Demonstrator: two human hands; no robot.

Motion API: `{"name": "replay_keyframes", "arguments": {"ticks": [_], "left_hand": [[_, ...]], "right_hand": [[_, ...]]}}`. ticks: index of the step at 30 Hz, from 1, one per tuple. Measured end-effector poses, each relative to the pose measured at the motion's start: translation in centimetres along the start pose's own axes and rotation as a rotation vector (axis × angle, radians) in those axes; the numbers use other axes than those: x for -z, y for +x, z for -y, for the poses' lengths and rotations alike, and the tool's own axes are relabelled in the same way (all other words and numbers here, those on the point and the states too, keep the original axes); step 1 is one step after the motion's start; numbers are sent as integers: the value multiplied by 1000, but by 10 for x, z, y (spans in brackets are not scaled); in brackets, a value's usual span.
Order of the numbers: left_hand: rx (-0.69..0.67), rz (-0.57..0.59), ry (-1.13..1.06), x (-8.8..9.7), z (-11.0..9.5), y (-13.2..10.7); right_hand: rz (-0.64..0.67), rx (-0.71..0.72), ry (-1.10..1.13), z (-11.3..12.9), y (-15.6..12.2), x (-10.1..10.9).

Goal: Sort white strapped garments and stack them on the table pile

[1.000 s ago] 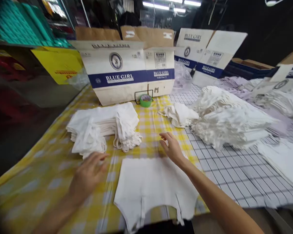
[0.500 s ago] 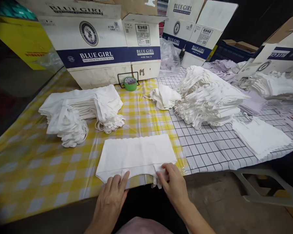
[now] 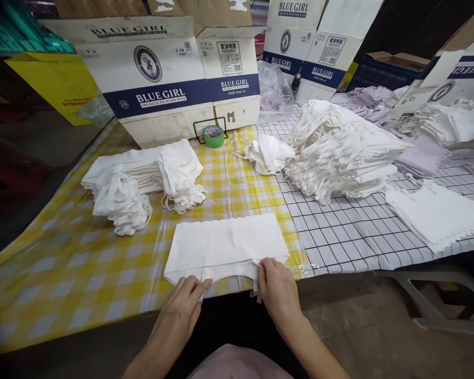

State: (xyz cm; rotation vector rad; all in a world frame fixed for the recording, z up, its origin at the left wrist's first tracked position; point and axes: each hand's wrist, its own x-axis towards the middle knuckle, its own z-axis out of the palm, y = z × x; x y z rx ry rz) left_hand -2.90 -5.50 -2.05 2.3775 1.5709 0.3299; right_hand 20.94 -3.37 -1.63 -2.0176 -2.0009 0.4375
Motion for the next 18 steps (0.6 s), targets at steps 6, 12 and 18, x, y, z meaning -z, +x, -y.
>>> {"name": "replay_keyframes", "arguments": {"ticks": [6, 12, 18], "left_hand": [[208, 74, -392, 17, 7, 7], [503, 217, -926, 36, 15, 21], [566, 215, -989, 26, 18, 25]], "right_hand": [[-3, 5, 63, -2, 6, 8], [-56, -2, 169, -7, 13, 9], [-60, 13, 215, -9, 17, 7]]}}
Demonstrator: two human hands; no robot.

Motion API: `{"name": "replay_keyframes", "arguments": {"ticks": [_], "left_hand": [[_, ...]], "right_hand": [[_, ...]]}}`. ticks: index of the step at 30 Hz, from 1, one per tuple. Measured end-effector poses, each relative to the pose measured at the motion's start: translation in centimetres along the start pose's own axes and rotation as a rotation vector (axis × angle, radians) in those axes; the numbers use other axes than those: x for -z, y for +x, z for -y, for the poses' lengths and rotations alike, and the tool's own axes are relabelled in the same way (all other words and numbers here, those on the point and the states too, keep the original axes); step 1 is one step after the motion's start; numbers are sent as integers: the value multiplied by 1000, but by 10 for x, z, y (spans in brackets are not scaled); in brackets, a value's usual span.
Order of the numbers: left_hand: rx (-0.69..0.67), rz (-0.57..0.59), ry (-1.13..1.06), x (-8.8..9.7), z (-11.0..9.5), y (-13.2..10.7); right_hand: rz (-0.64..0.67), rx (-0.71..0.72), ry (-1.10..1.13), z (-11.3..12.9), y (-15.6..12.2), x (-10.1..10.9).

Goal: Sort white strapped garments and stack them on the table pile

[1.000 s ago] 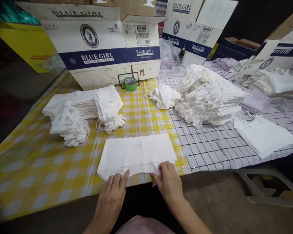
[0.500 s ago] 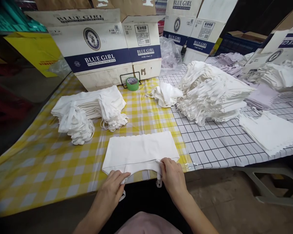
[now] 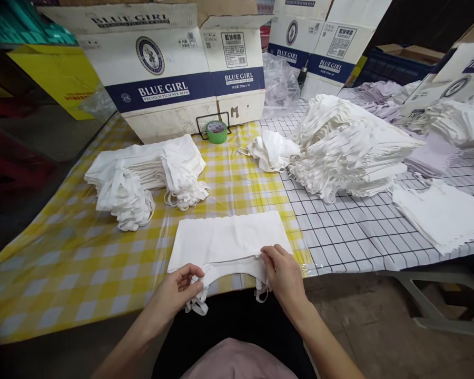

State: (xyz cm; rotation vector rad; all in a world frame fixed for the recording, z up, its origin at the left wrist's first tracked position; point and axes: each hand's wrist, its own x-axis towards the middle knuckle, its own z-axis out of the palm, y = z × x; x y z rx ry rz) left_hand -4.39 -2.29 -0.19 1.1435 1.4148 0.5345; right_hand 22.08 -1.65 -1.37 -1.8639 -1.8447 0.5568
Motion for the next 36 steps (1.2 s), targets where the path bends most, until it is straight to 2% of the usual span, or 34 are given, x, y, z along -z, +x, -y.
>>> {"name": "replay_keyframes", "arguments": {"ticks": [3, 7, 10, 17, 30, 36], "left_hand": [[-30, -67, 118, -1, 1, 2], [-210, -217, 371, 5, -10, 16], [-232, -186, 426, 10, -19, 34], [-130, -136, 546, 19, -31, 58], [-100, -135, 562, 19, -37, 63], [-95, -129, 545, 18, -36, 58]], "right_hand": [[-7, 1, 33, -2, 3, 0], [-23, 10, 61, -7, 12, -2], [-29, 13, 66, -10, 22, -4], [-24, 7, 82, -11, 38, -7], [-29, -52, 55, -10, 41, -8], [-39, -49, 68, -11, 40, -7]]}}
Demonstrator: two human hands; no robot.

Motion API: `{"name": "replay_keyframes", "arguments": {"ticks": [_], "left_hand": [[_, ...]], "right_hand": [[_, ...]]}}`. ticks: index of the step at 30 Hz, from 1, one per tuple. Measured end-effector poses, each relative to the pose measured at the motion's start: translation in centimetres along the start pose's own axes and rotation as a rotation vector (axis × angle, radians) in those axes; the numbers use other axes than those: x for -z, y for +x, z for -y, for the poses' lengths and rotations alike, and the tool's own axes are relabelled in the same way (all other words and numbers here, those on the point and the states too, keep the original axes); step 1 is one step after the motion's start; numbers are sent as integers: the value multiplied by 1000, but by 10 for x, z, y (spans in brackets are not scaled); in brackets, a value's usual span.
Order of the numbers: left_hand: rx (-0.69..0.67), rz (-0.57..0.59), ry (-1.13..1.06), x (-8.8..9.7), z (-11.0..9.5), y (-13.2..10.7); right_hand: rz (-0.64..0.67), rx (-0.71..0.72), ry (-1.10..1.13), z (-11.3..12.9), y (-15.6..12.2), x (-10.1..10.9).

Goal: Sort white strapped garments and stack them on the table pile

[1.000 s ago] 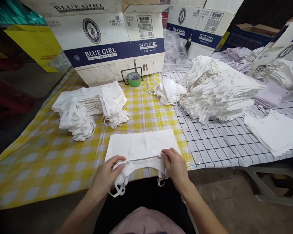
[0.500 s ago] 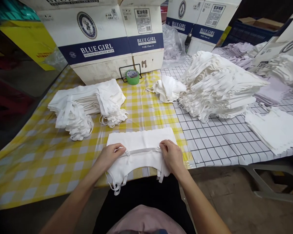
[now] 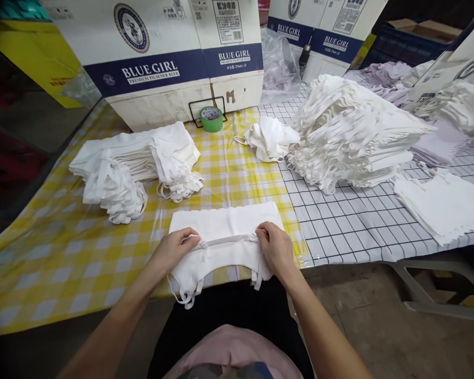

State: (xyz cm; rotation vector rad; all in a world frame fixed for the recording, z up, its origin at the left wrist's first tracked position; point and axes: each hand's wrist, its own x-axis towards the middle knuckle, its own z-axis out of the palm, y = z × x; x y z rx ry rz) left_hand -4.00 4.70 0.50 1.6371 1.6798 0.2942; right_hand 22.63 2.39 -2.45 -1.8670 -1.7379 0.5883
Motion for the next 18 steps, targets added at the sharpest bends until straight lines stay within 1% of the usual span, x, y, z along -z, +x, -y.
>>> {"name": "replay_keyframes", "arguments": {"ticks": [2, 6, 9, 11, 13, 15, 18], "left_hand": [[-6, 12, -46, 0, 4, -7], [43, 45, -224, 0, 14, -31], [92, 124, -427, 1, 18, -51], [140, 179, -524, 0, 17, -63], [162, 199, -570, -3, 16, -71], [154, 195, -590, -6, 16, -75], [141, 197, -597, -11, 16, -78]], "right_hand": [[-6, -5, 14, -1, -1, 0], [-11, -20, 53, 0, -5, 2], [16, -51, 103, 0, -10, 6], [43, -85, 148, -1, -14, 10], [68, -118, 210, -2, -20, 15], [107, -148, 292, -3, -26, 20], [206, -199, 424, -5, -37, 28]]}}
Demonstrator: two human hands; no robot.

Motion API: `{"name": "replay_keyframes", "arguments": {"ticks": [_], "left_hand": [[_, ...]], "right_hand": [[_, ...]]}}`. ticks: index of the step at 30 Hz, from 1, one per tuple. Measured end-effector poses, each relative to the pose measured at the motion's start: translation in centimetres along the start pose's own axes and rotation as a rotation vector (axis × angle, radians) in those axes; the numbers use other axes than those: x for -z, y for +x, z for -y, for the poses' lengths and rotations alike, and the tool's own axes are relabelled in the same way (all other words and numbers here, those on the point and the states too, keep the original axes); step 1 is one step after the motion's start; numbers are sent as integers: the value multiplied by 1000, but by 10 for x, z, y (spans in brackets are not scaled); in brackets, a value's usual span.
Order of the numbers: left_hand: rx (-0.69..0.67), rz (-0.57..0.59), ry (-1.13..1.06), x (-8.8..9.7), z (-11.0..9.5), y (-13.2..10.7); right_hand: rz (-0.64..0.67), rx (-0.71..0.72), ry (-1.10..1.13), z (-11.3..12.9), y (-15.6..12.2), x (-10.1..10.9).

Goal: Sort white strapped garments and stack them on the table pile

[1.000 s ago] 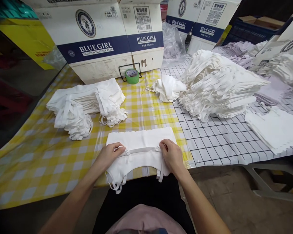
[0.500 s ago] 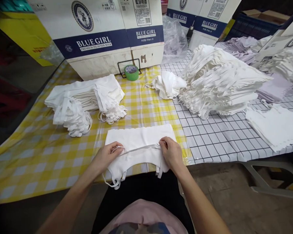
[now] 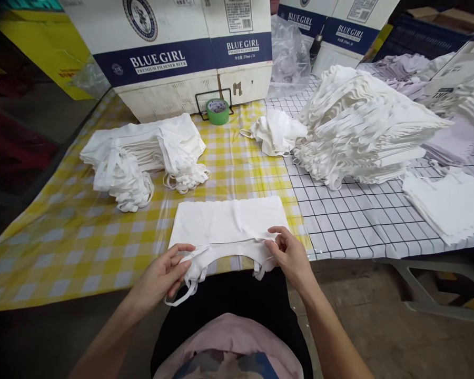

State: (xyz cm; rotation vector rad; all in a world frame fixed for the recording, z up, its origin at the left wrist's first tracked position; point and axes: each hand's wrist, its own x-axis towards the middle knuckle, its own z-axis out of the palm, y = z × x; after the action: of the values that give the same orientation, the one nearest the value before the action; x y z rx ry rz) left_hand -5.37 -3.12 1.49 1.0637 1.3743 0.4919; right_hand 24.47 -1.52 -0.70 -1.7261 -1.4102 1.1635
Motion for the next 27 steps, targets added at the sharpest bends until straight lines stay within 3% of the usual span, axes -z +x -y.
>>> {"name": "replay_keyframes", "arguments": {"ticks": [13, 27], "left_hand": [[-14, 45, 22, -1, 6, -5], [-23, 56, 60, -3, 5, -13]], "right_hand": [[159, -103, 25, -4, -35, 18], [157, -205, 151, -3, -44, 36]]}}
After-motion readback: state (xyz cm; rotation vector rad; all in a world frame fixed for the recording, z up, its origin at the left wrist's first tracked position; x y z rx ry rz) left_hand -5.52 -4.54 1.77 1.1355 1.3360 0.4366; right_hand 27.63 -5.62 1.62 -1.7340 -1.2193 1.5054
